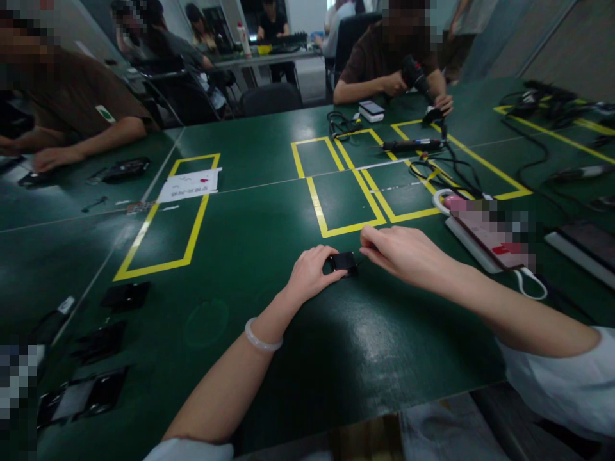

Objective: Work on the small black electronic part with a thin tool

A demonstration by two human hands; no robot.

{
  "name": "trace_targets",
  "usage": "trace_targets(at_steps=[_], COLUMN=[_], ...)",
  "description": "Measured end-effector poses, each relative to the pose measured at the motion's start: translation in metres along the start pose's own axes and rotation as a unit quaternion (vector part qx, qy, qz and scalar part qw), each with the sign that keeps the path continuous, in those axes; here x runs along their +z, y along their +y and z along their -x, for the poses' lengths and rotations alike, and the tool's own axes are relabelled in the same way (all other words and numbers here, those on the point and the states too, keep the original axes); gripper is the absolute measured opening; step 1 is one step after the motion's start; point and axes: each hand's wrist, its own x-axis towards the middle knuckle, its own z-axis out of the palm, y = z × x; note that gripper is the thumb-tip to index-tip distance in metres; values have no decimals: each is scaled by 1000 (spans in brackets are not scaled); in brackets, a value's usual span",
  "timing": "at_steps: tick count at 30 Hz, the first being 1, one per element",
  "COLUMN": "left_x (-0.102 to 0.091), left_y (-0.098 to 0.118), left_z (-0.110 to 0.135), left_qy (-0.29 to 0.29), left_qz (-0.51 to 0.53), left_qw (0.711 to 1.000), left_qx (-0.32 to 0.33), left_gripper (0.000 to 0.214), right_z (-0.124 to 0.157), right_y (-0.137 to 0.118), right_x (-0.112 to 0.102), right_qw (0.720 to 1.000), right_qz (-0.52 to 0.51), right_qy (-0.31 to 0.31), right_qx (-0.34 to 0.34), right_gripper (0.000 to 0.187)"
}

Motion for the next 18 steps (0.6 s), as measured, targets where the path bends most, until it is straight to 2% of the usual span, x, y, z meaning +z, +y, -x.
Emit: trace_targets(at_steps=[5,11,18], left_x=[2,2,2], left_y=[-2,-2,-2], left_z=[0,1,1], left_qy=[5,-4,0], left_qz=[0,-7,-1], left_qw=[1000,1000,1000], left_qx=[2,1,1], left_gripper=[33,34,34], right_z=[2,1,1], right_y=[2,1,6], right_x=[3,2,6], right_qw=[999,1000,998], right_qz=[-38,6,-37], right_qy=[21,11,32], right_qx=[-22,4,-37], right_gripper=[14,19,15])
